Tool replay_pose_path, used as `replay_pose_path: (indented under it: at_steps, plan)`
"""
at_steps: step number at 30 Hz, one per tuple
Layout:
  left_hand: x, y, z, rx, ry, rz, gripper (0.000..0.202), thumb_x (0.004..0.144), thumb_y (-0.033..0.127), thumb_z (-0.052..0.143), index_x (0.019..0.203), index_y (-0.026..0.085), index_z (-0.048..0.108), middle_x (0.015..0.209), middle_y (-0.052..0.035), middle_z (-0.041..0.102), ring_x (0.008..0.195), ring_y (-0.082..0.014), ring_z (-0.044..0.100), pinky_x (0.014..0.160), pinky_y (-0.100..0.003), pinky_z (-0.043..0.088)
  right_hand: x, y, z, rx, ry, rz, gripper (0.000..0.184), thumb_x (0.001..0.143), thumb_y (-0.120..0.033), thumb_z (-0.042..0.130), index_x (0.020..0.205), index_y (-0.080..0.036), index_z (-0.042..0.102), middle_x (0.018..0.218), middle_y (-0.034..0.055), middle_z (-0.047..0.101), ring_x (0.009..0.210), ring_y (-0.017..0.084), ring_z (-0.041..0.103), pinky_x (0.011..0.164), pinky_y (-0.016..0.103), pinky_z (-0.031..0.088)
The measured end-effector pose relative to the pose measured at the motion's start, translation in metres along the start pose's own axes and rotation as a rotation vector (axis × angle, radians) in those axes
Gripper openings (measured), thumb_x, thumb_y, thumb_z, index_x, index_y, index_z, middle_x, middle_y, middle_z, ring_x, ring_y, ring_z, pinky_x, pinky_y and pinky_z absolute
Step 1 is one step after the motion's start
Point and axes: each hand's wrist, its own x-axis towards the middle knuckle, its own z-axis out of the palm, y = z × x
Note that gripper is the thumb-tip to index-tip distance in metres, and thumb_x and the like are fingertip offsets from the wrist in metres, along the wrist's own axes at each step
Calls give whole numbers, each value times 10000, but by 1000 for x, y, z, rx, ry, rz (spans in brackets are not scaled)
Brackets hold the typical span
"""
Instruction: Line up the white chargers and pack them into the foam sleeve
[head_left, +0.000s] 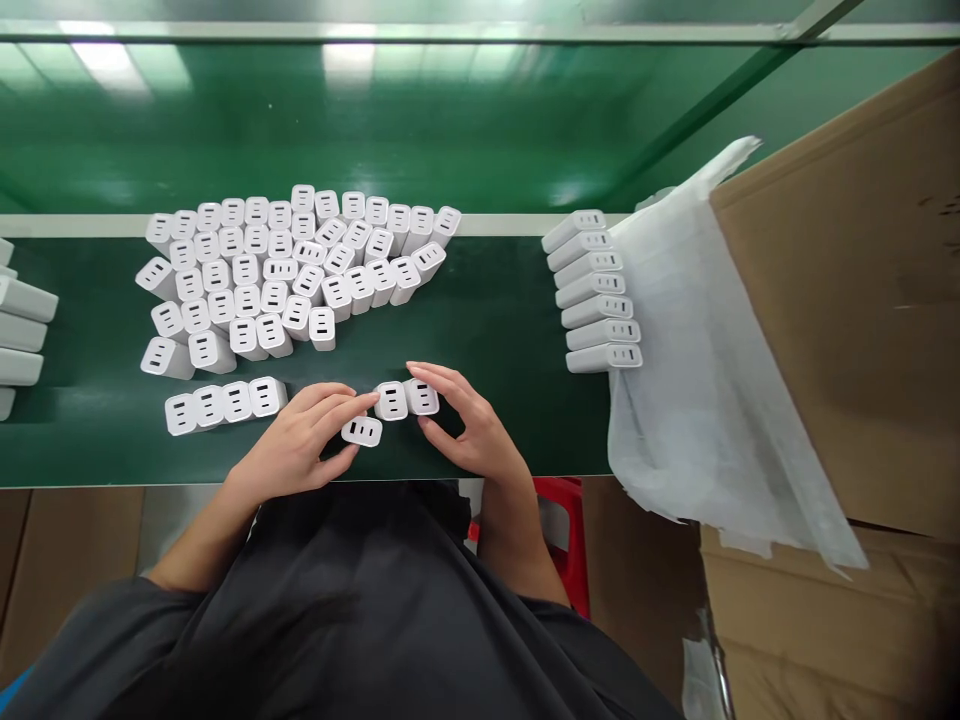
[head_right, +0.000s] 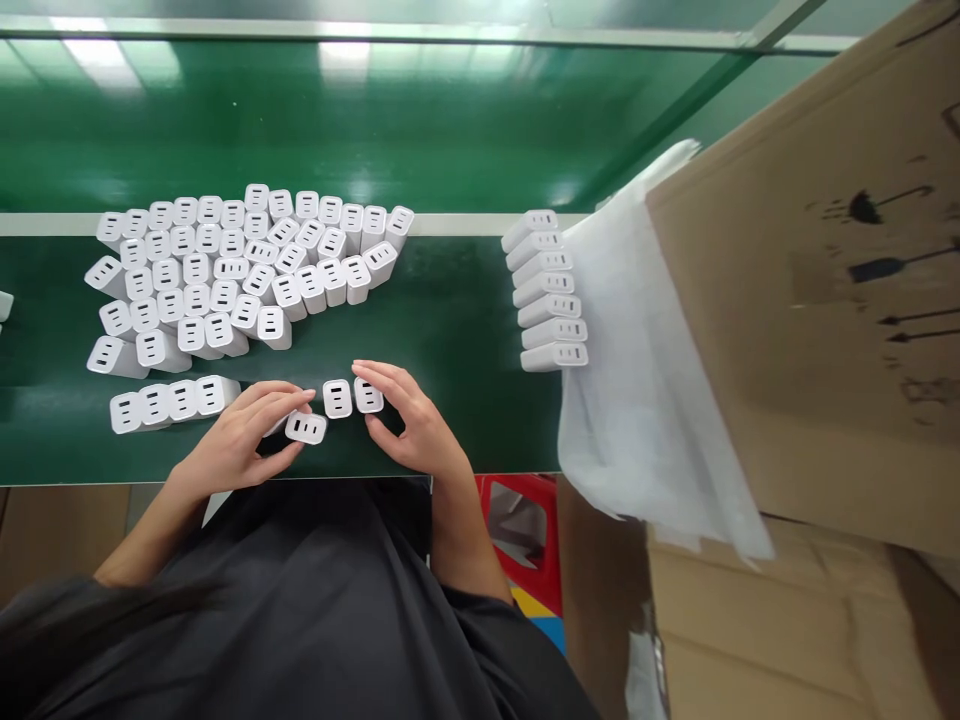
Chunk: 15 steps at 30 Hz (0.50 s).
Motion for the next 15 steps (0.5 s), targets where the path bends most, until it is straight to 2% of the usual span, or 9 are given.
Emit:
replay_pose_path:
  at_steps: [5,9,12,15]
  plan:
    - [2,1,8,70,100,-10,589,924,65,483,1471,258,379,1301,-94,603,1272,-248,522,1068,-441,476,2,-4,1,31,-13,-33,623,911,-94,509,1489,-302,408,1463,102,512,1357,244,499,1111,476,464]
    - [7,5,15,128,205,-87,552,931,75,481,1450,247,410,1258,-112,597,1179,-239,570,1007,-419,506,2,-4,5,61,-16,-17,614,921,-90,503,1489,-306,409,1457,90,527,1361,240,502,1119,471,462]
    - [8,7,16,105,198,-114,548,929,70,479,1445,242,410,1237,-104,611,1136,-224,587,990,-397,507,2,-4,7,59,-16,-7,605,928,-124,530,1490,-311,410,1455,82,534,1351,247,514,1109,468,476]
    - [7,8,14,68,176,-118,583,919,65,487,1463,245,380,1291,-109,586,1181,-227,566,1021,-402,492,1,-3,7,52,-9,-9,605,929,-146,559,1491,-311,408,1446,85,542,1341,249,524,1105,467,482]
